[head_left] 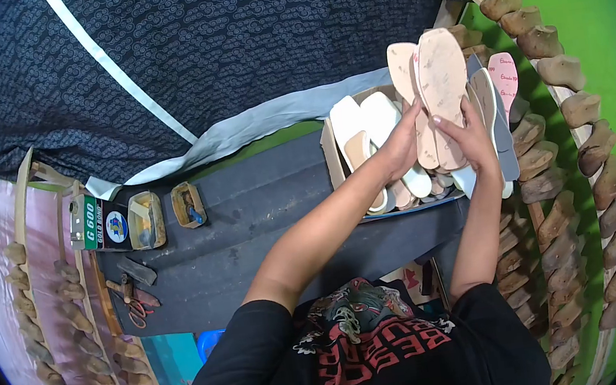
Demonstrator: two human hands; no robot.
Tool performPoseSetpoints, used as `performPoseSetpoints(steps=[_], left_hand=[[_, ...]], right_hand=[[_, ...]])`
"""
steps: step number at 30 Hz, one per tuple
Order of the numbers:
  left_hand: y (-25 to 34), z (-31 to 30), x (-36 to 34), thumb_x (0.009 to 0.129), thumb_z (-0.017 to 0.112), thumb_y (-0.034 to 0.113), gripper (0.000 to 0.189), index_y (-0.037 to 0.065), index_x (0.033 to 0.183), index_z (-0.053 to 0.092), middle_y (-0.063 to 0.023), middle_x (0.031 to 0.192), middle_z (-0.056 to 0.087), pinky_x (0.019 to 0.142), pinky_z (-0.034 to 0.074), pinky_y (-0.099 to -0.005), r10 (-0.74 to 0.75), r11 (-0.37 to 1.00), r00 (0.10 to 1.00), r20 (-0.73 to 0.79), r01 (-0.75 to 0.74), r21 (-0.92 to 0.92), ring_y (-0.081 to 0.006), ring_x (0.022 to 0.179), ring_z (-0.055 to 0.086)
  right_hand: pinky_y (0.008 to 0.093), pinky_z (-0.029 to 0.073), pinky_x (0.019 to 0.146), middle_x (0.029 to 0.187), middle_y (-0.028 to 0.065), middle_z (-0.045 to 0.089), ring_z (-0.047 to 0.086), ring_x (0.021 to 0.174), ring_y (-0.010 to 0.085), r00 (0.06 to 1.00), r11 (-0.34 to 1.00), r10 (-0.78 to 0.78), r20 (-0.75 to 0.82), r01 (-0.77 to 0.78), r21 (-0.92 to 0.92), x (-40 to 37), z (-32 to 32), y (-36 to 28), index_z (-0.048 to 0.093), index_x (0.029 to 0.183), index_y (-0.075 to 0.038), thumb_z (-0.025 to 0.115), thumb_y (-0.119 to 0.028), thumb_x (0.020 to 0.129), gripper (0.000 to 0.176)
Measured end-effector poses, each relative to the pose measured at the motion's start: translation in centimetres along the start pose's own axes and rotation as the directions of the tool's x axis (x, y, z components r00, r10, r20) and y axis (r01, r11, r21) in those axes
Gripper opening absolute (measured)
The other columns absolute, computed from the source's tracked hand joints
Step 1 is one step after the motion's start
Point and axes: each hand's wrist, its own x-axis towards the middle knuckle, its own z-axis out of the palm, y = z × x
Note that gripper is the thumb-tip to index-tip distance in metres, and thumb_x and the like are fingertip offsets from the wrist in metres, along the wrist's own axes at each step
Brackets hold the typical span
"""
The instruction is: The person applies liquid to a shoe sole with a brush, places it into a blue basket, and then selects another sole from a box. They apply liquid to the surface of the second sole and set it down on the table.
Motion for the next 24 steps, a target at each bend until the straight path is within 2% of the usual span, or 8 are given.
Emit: performPoseSetpoints(steps=[3, 7, 8, 11, 16, 19, 23, 24], left_hand=[[-0.4, 0.7, 1.8, 0.110, 0.029, 0.052, 0.069, 0.017, 0.163, 0.003, -0.0133, 0.162, 0.032, 0.120, 0.037, -0.0448, 0.104, 0.992, 0.994, 0.044, -0.107, 0.071, -0.0265, 0.147, 0.038], [1.2, 2.6, 1.9, 0.109, 0.029, 0.057, 0.068, 0.008, 0.157, 0.028, -0.0137, 0.159, 0.035, 0.120, 0.036, -0.0443, 0.118, 0.993, 0.993, -0.018, -0.118, 0.001, -0.0245, 0.147, 0.038], [1.1, 2.6, 2.3, 0.107, 0.028, 0.063, 0.077, 0.010, 0.163, 0.020, -0.0134, 0.164, 0.029, 0.123, 0.030, -0.0458, 0.149, 0.987, 0.987, -0.064, -0.144, 0.075, -0.0281, 0.150, 0.032], [1.7, 2.4, 2.7, 0.106, 0.026, 0.065, 0.081, 0.011, 0.165, 0.013, -0.0156, 0.167, 0.021, 0.124, 0.029, -0.0457, 0.145, 0.983, 0.988, -0.062, -0.136, 0.127, -0.0274, 0.153, 0.027], [4.8, 1.4, 1.0, 0.106, 0.015, 0.068, 0.084, 0.006, 0.152, 0.048, -0.0228, 0.167, 0.017, 0.127, 0.004, -0.0421, 0.372, 0.789, 0.902, -0.219, -0.183, 0.587, -0.0292, 0.158, 0.005], [6.4, 0.3, -1.5, 0.106, 0.012, 0.067, 0.086, 0.004, 0.152, 0.049, -0.0225, 0.165, 0.022, 0.126, 0.005, -0.0425, 0.435, 0.712, 0.880, -0.190, -0.207, 0.671, -0.0292, 0.157, 0.007], [9.2, -0.7, -6.7, 0.108, 0.011, 0.061, 0.083, 0.002, 0.147, 0.055, -0.0225, 0.158, 0.038, 0.125, 0.010, -0.0409, 0.515, 0.550, 0.811, -0.277, -0.066, 0.832, -0.0319, 0.148, 0.026], [9.7, -1.8, -7.8, 0.109, 0.013, 0.058, 0.079, 0.004, 0.146, 0.057, -0.0211, 0.156, 0.042, 0.123, 0.016, -0.0397, 0.533, 0.533, 0.794, -0.292, -0.048, 0.845, -0.0321, 0.142, 0.035]], right_hand=[[0.0338, 0.050, 0.102, 0.135, 0.0161, 0.062, 0.062, 0.121, 0.0223, 0.999, 0.997, -0.048, -0.017, 0.049, 0.068, 0.3, -1.1, -1.9, 0.046, 0.145, 0.002, 0.080, -0.012, 0.088, 0.068], [0.0335, 0.050, 0.101, 0.134, 0.0155, 0.062, 0.063, 0.119, 0.0222, 0.987, 0.991, -0.128, -0.096, 0.131, 0.031, 0.0, -1.1, -4.1, 0.046, 0.145, 0.002, 0.080, -0.011, 0.088, 0.067], [0.0333, 0.050, 0.101, 0.134, 0.0156, 0.062, 0.063, 0.119, 0.0223, 0.984, 0.989, -0.143, -0.108, 0.147, 0.032, 0.0, -1.0, -4.3, 0.046, 0.145, 0.002, 0.079, -0.010, 0.088, 0.067], [0.0330, 0.051, 0.100, 0.133, 0.0157, 0.063, 0.064, 0.117, 0.0224, 0.984, 0.983, -0.129, -0.123, 0.143, 0.112, 0.2, -1.0, -4.9, 0.047, 0.144, 0.002, 0.078, -0.009, 0.089, 0.064], [0.0333, 0.056, 0.095, 0.127, 0.0156, 0.065, 0.068, 0.112, 0.0219, 0.989, 0.909, -0.100, -0.110, 0.136, 0.393, 0.8, 1.7, -6.7, 0.049, 0.138, 0.003, 0.076, -0.007, 0.091, 0.055], [0.0335, 0.057, 0.094, 0.126, 0.0161, 0.066, 0.068, 0.112, 0.0223, 0.983, 0.887, -0.115, -0.140, 0.165, 0.430, 1.5, 5.1, -6.0, 0.049, 0.137, 0.003, 0.076, -0.006, 0.091, 0.054], [0.0344, 0.057, 0.095, 0.131, 0.0182, 0.062, 0.066, 0.115, 0.0246, 0.995, 0.861, -0.028, -0.091, 0.070, 0.503, -0.4, 11.6, -7.4, 0.043, 0.142, 0.003, 0.075, -0.003, 0.089, 0.062], [0.0356, 0.057, 0.097, 0.134, 0.0192, 0.060, 0.065, 0.118, 0.0260, 0.995, 0.859, -0.080, -0.065, 0.102, 0.501, -0.3, 13.0, -6.1, 0.039, 0.144, 0.003, 0.075, -0.004, 0.089, 0.067]])
